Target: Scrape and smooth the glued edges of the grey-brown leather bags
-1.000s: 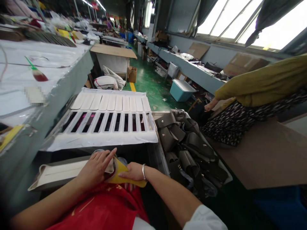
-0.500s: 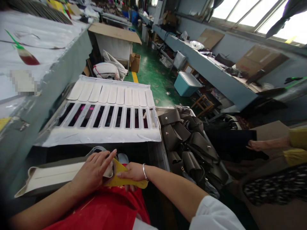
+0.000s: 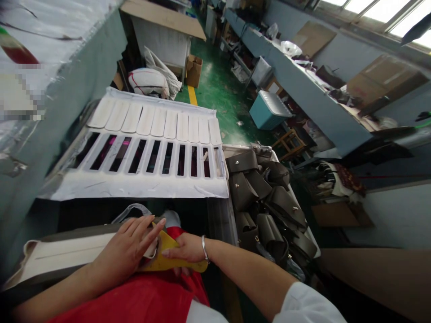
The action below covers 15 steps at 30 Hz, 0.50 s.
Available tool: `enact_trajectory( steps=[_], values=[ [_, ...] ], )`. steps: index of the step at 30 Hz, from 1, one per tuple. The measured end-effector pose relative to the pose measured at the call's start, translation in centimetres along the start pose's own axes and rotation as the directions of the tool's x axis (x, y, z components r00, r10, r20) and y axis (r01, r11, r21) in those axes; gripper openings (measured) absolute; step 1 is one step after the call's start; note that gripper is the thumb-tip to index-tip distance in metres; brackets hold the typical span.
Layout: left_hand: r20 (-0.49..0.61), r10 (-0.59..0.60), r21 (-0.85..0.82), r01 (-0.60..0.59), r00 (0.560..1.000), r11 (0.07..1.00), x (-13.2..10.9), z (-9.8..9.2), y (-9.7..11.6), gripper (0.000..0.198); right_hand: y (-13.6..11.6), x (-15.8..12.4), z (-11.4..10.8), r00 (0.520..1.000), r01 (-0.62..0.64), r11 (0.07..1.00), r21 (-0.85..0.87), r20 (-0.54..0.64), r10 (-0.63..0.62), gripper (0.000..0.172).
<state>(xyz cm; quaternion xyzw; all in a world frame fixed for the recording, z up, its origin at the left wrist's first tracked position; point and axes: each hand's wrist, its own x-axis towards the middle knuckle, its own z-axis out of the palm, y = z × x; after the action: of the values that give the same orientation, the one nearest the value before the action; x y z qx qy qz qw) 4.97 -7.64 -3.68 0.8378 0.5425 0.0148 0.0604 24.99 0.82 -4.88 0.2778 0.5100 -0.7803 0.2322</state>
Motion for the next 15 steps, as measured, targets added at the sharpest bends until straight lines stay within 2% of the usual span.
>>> enact_trajectory(
  steps=[6, 10, 15],
  values=[
    [-0.016, 0.044, 0.022, -0.043, 0.999, 0.999, -0.2, 0.5, -0.4, 0.076, 0.1, 0.3, 0.5, 1.000, 0.004, 0.999, 0.054, -0.025, -0.003, 0.054],
    [-0.003, 0.060, 0.004, -0.060, 0.998, 0.998, -0.2, 0.6, -0.7, 0.075, 0.8, 0.4, 1.1, 0.994, 0.018, 0.990, 0.138, -0.110, -0.003, 0.048],
    [0.001, 0.061, -0.051, -0.060, 0.998, 0.997, -0.3, 0.8, -1.0, 0.082, 1.6, 0.8, 1.6, 0.971, 0.101, 0.988, 0.119, -0.228, -0.072, 0.048]
  ],
)
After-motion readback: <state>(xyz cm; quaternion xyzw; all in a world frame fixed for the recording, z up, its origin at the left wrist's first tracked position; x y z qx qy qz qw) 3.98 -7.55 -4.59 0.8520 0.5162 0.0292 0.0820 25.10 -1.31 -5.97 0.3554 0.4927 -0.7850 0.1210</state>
